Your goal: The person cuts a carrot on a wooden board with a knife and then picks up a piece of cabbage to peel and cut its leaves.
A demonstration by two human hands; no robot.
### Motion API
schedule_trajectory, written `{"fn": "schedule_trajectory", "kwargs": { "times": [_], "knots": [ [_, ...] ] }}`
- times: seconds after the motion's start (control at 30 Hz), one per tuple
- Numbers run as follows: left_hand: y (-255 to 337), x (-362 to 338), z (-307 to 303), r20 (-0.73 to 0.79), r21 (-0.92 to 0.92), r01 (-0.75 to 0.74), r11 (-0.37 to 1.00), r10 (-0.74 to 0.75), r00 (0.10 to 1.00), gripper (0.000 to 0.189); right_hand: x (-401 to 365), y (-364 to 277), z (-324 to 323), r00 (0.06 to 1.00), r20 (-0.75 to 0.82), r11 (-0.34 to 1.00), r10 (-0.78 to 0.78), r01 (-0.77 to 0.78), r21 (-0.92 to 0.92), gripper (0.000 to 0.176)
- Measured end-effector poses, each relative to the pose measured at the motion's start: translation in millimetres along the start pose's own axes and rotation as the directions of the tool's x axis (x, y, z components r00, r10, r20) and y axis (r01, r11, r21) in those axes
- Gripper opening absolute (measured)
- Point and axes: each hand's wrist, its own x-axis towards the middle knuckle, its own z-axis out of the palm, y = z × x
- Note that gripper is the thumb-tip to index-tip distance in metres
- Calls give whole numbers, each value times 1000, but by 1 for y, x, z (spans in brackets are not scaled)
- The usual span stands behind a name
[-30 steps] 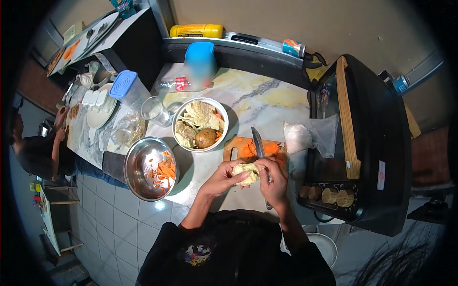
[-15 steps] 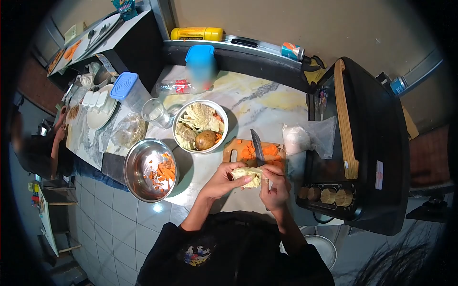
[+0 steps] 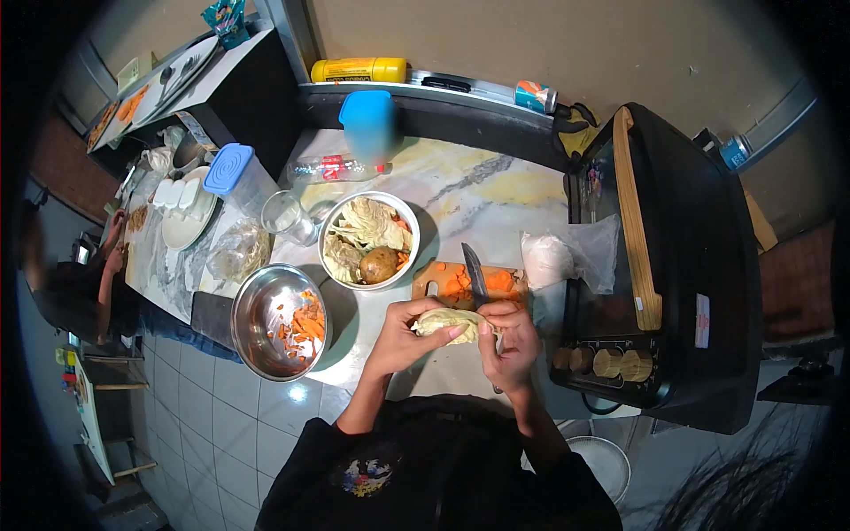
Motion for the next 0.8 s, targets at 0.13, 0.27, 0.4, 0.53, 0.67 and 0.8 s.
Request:
{"fn": "schedule_trajectory", "kwargs": {
  "times": [0.13,0.27,0.4,0.53,0.67,0.8],
  "knots": [
    [4,1,-2,-37,123,-70,990,75,996,17,12,-15,-7,985,68,987,158,-158,-1,19],
    [14,1,-1,-28,249,-101,963,112,993,17,39,-38,-17,927,351,947,134,-16,-320,22],
    [15,3,-2,2,277,-105,955,109,994,17,37,-35,-20,921,371,921,119,38,-388,25],
    [6,3,8,-17,147,-28,989,31,999,16,22,-26,-14,970,242,885,-2,114,-451,34],
    [2,0,17,-24,19,40,999,-39,999,15,15,-18,-9,980,167,866,-105,172,-469,37],
    [0,1,19,-46,4,66,998,-66,997,17,16,-22,-8,987,117,856,-107,152,-495,36]
  ]
}}
